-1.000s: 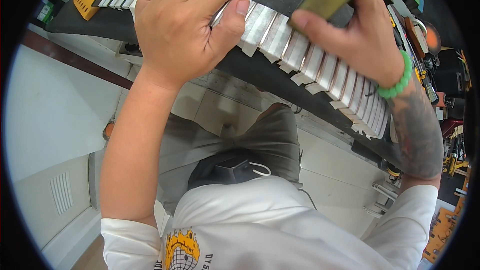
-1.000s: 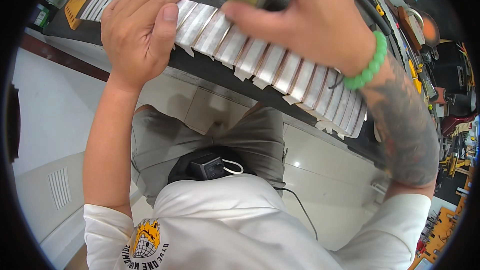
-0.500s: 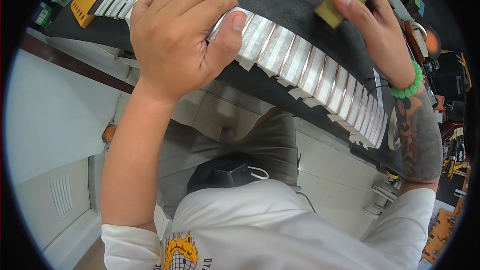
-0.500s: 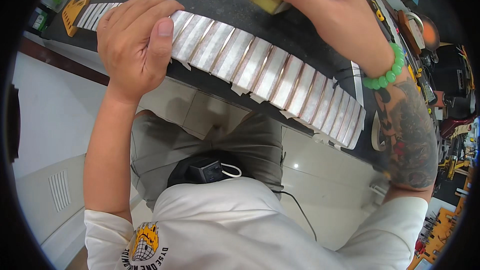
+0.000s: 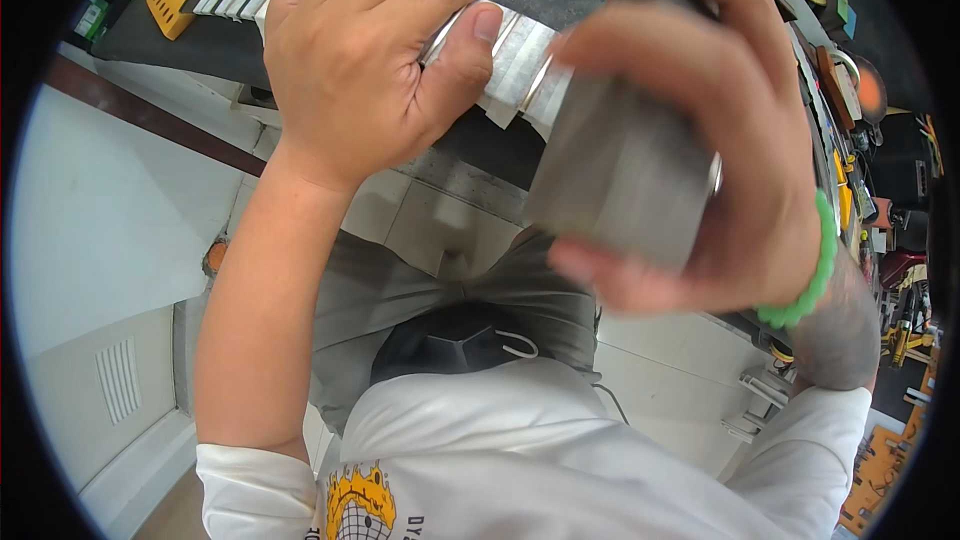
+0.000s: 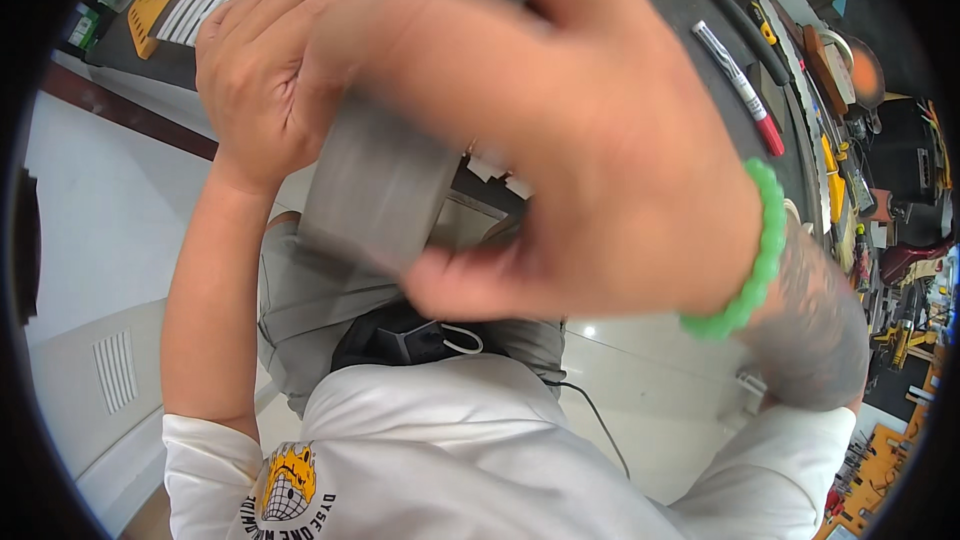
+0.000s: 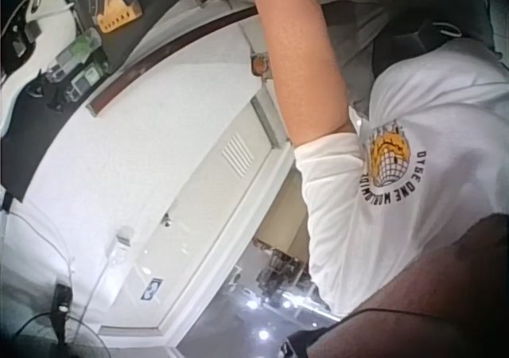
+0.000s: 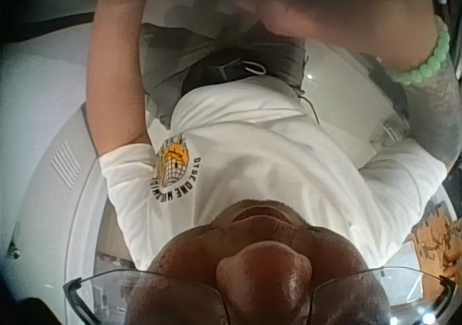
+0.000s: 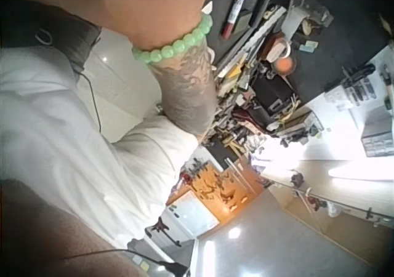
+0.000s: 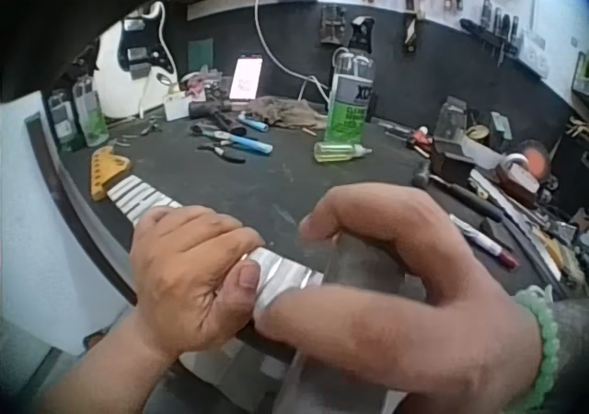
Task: Sand the fretboard or neck of an electric guitar using a sanding block.
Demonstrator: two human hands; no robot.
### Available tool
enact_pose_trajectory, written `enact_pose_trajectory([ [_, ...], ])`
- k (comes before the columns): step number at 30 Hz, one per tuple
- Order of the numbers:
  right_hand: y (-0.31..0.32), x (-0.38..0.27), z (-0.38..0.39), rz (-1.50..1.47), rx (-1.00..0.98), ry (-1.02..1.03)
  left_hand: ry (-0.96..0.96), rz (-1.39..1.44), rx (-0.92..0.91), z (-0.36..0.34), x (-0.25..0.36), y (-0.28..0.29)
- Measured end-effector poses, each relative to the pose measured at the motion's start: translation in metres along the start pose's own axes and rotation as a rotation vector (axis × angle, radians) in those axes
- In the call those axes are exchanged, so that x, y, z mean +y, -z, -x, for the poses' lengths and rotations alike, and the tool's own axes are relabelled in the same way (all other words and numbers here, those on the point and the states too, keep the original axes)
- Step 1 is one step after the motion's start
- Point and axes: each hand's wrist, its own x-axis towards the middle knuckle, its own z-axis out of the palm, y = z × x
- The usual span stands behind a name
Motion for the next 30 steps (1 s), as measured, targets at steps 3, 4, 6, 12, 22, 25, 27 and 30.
enact_pose_trajectory([
  [3, 0.061, -0.012, -0.057, 0.607, -0.761, 0.235, 0.142, 0.06, -0.074, 0.004, 0.002, 0.007],
  [4, 0.056, -0.004, -0.048, 0.696, -0.557, 0.107, 0.135, 0.075, -0.062, 0.001, 0.004, 0.003],
  [6, 0.077, 0.029, -0.042, 0.603, -0.521, 0.048, 0.099, 0.062, -0.05, 0.0, 0.005, -0.001],
  [12, 0.051, 0.026, -0.036, 0.364, -0.605, 0.502, -0.034, -0.084, 0.034, 0.006, -0.007, 0.005],
  [22, 0.056, 0.015, -0.049, 0.405, -0.633, 0.416, 0.091, 0.059, -0.014, 0.003, -0.002, 0.002],
  [25, 0.052, 0.019, -0.041, 0.474, -0.599, 0.604, -0.026, -0.037, 0.045, 0.006, -0.005, 0.002],
  [27, 0.066, 0.02, -0.05, 0.499, -0.617, 0.384, 0.086, 0.08, -0.009, 0.002, 0.001, -0.001],
  [30, 0.07, 0.027, -0.044, 0.584, -0.573, 0.174, 0.094, 0.089, -0.022, 0.003, 0.002, -0.003],
])
